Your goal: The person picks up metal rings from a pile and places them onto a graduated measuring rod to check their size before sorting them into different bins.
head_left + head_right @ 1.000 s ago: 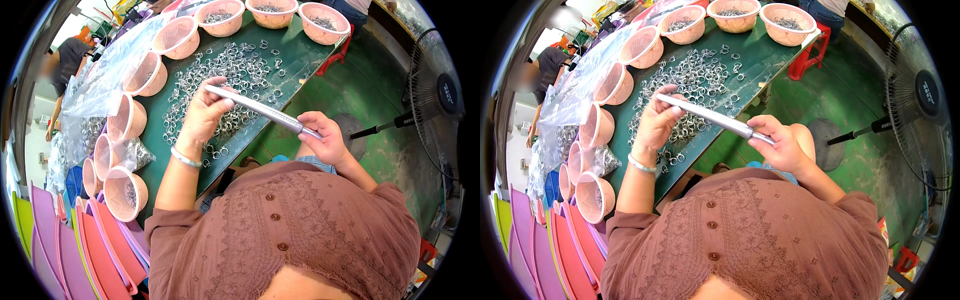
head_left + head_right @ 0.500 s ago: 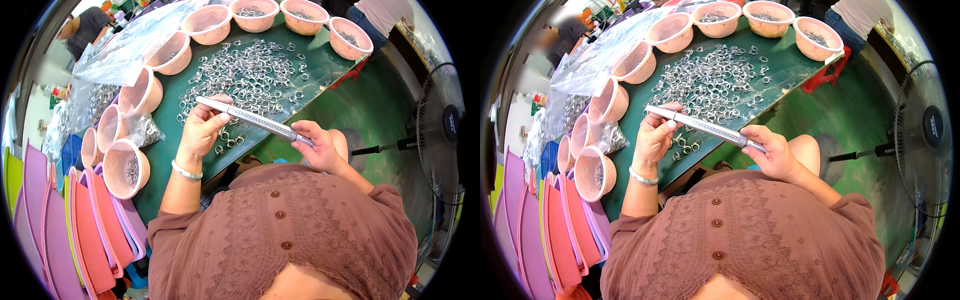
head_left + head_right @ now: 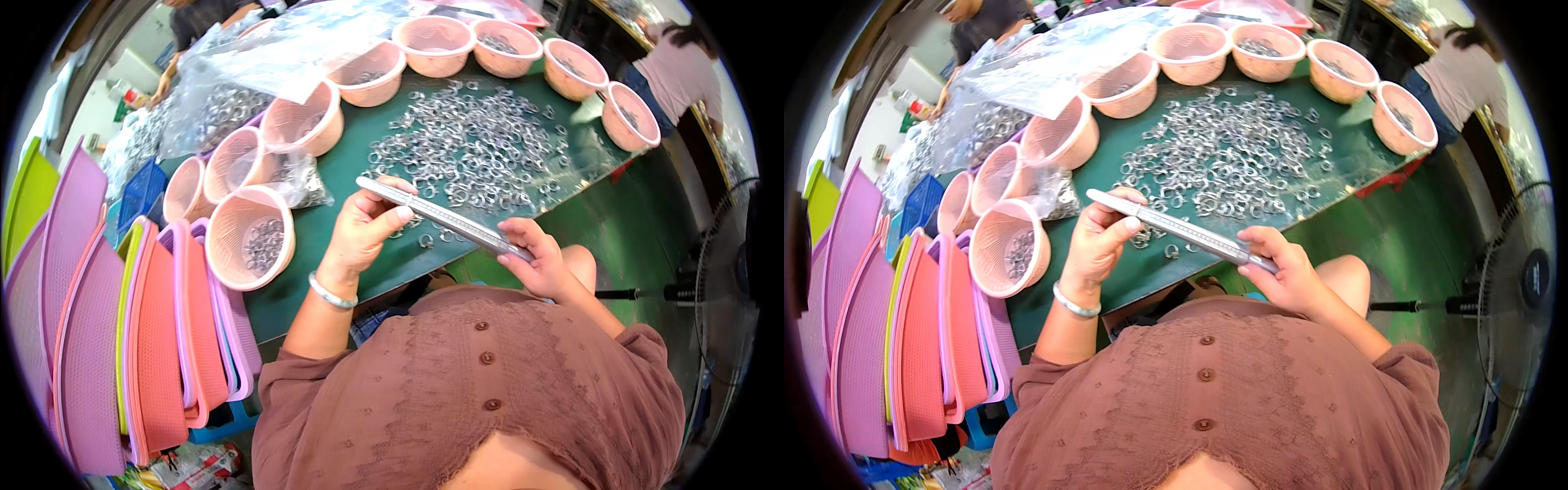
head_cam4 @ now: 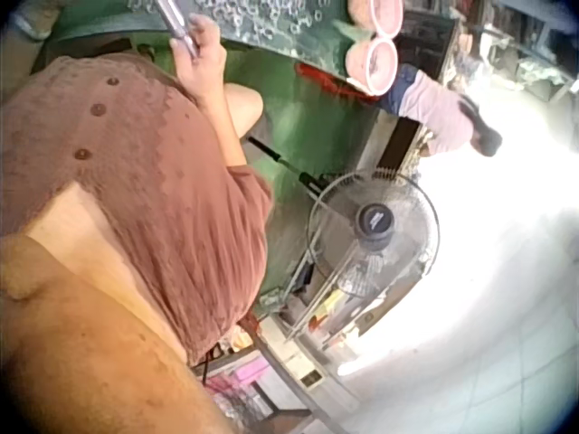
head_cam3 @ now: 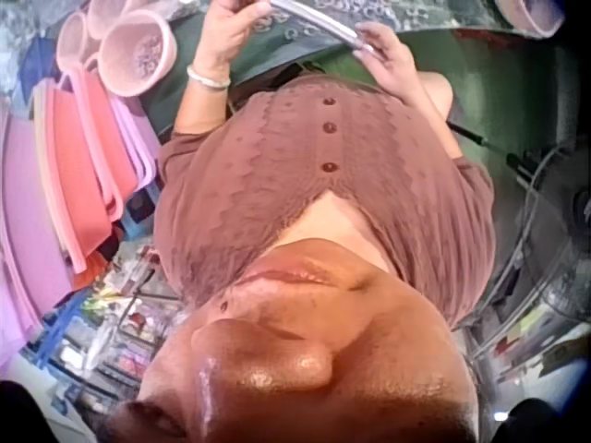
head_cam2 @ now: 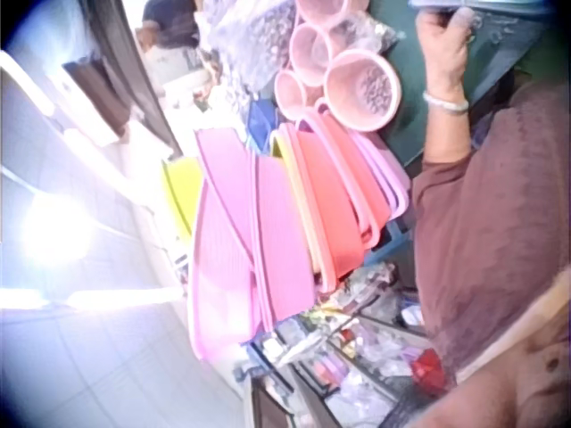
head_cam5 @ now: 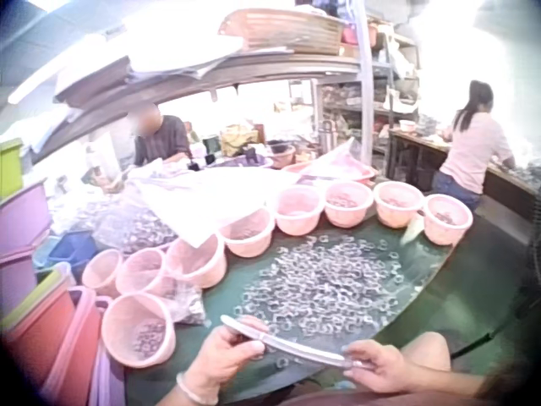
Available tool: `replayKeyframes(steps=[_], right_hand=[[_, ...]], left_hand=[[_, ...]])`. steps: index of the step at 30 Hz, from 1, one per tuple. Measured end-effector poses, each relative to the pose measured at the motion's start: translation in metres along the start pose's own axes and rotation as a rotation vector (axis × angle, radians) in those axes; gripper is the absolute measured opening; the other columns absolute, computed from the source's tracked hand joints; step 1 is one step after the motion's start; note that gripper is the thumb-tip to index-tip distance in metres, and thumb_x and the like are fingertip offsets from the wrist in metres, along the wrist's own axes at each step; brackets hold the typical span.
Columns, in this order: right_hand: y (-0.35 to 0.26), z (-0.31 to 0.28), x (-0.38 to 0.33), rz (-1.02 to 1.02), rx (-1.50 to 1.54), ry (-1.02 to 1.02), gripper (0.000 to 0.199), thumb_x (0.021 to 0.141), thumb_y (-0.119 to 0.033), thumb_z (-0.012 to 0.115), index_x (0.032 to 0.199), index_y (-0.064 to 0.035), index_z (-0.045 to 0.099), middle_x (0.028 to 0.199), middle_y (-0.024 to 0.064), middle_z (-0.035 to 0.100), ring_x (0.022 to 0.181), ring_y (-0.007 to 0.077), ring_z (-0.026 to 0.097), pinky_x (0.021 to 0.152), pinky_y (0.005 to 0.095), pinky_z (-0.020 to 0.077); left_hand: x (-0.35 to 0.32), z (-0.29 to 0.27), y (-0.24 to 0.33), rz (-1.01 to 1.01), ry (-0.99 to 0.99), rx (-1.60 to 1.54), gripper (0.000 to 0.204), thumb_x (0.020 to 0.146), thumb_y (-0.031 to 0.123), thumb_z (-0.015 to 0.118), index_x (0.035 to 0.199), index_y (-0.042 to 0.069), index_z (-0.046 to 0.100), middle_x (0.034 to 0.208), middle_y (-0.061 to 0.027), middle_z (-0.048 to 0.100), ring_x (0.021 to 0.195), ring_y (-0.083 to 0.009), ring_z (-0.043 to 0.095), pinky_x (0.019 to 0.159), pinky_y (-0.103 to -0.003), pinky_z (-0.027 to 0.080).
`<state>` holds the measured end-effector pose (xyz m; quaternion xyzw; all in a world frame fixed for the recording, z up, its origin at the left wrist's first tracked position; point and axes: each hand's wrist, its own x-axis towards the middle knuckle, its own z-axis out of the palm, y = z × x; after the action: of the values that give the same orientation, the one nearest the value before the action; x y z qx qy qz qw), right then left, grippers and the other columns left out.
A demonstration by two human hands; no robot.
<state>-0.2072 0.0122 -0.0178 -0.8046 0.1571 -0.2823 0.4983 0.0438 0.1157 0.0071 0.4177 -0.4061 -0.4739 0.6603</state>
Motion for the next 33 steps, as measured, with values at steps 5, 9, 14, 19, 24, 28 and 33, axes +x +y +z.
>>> replayKeyframes(steps=[5, 9, 14, 19, 24, 28, 33], right_hand=[[-0.006, 0.008, 0.007, 0.019, 0.112, -0.081, 0.039, 0.075, 0.005, 0.058, 0.111, -0.0011, 0.043, 0.073, 0.0054, 0.057, 0.063, 0.0075, 0.049, 0.057, 0.0201, 0.0373], [-0.005, 0.005, 0.010, 0.044, 0.152, -0.086, 0.041, 0.074, 0.006, 0.059, 0.111, 0.0008, 0.043, 0.080, 0.0081, 0.060, 0.070, 0.0084, 0.054, 0.063, 0.0200, 0.0406], [-0.004, -0.008, -0.001, 0.148, 0.159, -0.050, 0.043, 0.072, 0.008, 0.058, 0.111, 0.0012, 0.043, 0.088, 0.0107, 0.061, 0.078, 0.0090, 0.056, 0.067, 0.0204, 0.0428], [-0.009, -0.019, -0.002, 0.293, 0.192, 0.003, 0.040, 0.072, 0.007, 0.057, 0.110, 0.0007, 0.043, 0.086, 0.0063, 0.059, 0.079, 0.0074, 0.052, 0.069, 0.0197, 0.0401], [-0.015, -0.020, 0.007, 0.325, 0.256, 0.011, 0.038, 0.073, 0.005, 0.058, 0.108, 0.0005, 0.043, 0.085, 0.0048, 0.058, 0.071, 0.0045, 0.048, 0.062, 0.0168, 0.0354], [-0.020, -0.015, 0.016, 0.308, 0.338, -0.026, 0.037, 0.074, 0.003, 0.059, 0.107, 0.0014, 0.043, 0.085, 0.0051, 0.058, 0.071, 0.0043, 0.048, 0.060, 0.0166, 0.0353], [-0.022, -0.005, 0.030, 0.299, 0.401, -0.067, 0.039, 0.074, 0.000, 0.062, 0.108, 0.0023, 0.043, 0.085, 0.0057, 0.058, 0.071, 0.0047, 0.049, 0.061, 0.0166, 0.0363]], left_hand=[[-0.010, -0.005, 0.002, 0.032, 0.074, -0.090, 0.026, 0.077, 0.003, 0.061, 0.102, 0.000, 0.053, 0.089, -0.0028, 0.055, 0.077, -0.0085, 0.051, 0.068, -0.021, 0.042], [-0.013, 0.000, 0.001, 0.080, 0.174, -0.171, 0.019, 0.080, 0.004, 0.055, 0.098, -0.001, 0.052, 0.085, -0.0040, 0.054, 0.072, -0.0107, 0.050, 0.065, -0.022, 0.042], [-0.011, -0.017, 0.009, 0.172, 0.241, -0.293, 0.013, 0.083, 0.005, 0.051, 0.094, 0.000, 0.052, 0.081, -0.0055, 0.054, 0.066, -0.0109, 0.050, 0.062, -0.023, 0.042], [-0.009, -0.024, -0.006, 0.089, 0.293, -0.346, 0.011, 0.084, 0.006, 0.050, 0.094, 0.002, 0.051, 0.077, -0.0037, 0.054, 0.065, -0.0100, 0.051, 0.059, -0.023, 0.042], [-0.008, -0.029, -0.013, 0.046, 0.318, -0.406, 0.009, 0.084, 0.007, 0.048, 0.092, 0.002, 0.052, 0.076, -0.0037, 0.054, 0.065, -0.0103, 0.051, 0.058, -0.023, 0.042], [-0.010, -0.027, -0.016, -0.002, 0.315, -0.377, 0.010, 0.083, 0.005, 0.048, 0.091, 0.001, 0.052, 0.075, -0.0039, 0.053, 0.062, -0.0100, 0.049, 0.057, -0.023, 0.041], [-0.012, -0.027, -0.017, -0.022, 0.309, -0.370, 0.010, 0.082, 0.004, 0.049, 0.091, 0.001, 0.053, 0.074, -0.0033, 0.052, 0.061, -0.0092, 0.048, 0.056, -0.022, 0.040]])
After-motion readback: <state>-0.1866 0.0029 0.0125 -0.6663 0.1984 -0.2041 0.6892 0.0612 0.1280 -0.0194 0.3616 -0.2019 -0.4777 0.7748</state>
